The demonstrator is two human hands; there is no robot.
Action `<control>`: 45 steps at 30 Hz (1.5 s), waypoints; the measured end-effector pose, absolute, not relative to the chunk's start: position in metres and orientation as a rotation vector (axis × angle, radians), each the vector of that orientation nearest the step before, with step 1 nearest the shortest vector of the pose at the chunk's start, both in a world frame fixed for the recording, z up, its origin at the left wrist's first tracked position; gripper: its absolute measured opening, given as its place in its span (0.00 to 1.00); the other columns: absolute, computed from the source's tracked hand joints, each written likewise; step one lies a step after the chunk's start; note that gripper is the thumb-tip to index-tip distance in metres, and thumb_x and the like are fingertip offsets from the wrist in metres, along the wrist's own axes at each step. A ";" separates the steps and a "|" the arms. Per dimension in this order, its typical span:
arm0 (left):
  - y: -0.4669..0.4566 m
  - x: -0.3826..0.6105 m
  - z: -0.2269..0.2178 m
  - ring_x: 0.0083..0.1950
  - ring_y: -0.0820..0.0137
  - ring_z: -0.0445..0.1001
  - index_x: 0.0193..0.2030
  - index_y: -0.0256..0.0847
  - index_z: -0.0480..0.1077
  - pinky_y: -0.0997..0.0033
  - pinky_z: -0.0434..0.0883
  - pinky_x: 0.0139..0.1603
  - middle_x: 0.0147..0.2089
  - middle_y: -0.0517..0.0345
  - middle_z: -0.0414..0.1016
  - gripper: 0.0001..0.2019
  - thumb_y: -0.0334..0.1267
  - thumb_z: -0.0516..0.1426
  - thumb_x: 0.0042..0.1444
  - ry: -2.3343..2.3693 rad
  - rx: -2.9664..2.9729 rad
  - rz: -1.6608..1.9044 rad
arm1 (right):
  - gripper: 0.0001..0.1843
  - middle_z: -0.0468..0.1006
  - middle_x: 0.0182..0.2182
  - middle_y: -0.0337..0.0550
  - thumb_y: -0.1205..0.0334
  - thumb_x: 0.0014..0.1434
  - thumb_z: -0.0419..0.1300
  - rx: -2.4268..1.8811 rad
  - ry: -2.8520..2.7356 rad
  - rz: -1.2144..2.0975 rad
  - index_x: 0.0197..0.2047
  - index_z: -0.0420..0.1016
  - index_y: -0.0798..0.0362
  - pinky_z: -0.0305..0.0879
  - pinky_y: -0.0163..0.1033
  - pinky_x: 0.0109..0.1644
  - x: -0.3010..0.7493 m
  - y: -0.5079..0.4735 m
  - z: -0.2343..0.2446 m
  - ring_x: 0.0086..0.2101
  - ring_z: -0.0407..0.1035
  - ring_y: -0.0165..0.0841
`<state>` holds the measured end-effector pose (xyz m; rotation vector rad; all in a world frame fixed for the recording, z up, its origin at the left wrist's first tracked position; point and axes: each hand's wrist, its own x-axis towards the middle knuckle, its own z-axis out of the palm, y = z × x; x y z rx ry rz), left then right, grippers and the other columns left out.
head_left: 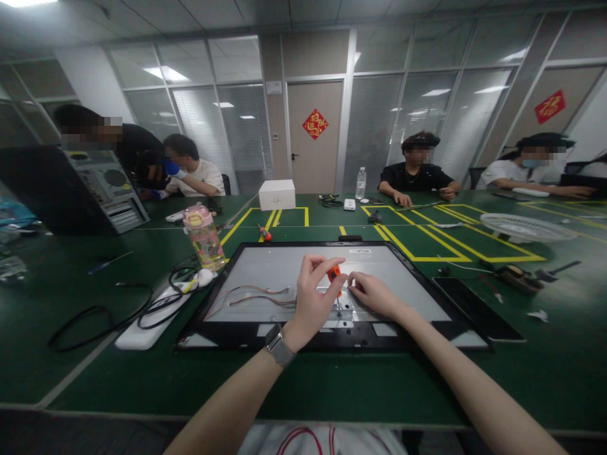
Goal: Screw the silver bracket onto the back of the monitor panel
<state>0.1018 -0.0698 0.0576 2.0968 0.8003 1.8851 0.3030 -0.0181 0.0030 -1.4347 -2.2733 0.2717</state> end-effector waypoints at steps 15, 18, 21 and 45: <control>-0.070 0.102 0.055 0.40 0.71 0.71 0.48 0.43 0.75 0.69 0.70 0.45 0.40 0.57 0.66 0.09 0.37 0.55 0.65 0.832 2.072 1.928 | 0.06 0.73 0.29 0.41 0.70 0.61 0.54 -1.463 -2.279 0.266 0.40 0.70 0.54 0.54 0.34 0.34 0.302 -0.020 0.006 0.29 0.65 0.32; -0.071 0.103 0.055 0.40 0.71 0.71 0.48 0.42 0.74 0.70 0.69 0.44 0.40 0.57 0.67 0.09 0.35 0.53 0.66 0.852 2.053 1.925 | 0.06 0.72 0.29 0.40 0.70 0.60 0.54 -1.455 -2.279 0.274 0.39 0.70 0.53 0.54 0.33 0.34 0.302 -0.019 0.006 0.28 0.64 0.32; -0.072 0.102 0.056 0.44 0.70 0.71 0.52 0.41 0.72 0.69 0.69 0.46 0.44 0.53 0.70 0.13 0.33 0.49 0.68 0.843 2.032 1.886 | 0.05 0.71 0.27 0.38 0.70 0.60 0.54 -1.452 -2.274 0.290 0.39 0.69 0.53 0.54 0.34 0.33 0.302 -0.019 0.006 0.27 0.63 0.32; -0.071 0.102 0.057 0.41 0.69 0.70 0.51 0.42 0.72 0.69 0.69 0.45 0.39 0.57 0.69 0.10 0.33 0.54 0.65 0.881 2.052 1.896 | 0.05 0.71 0.26 0.39 0.69 0.60 0.54 -1.458 -2.289 0.285 0.39 0.70 0.53 0.55 0.34 0.33 0.300 -0.022 0.012 0.27 0.64 0.32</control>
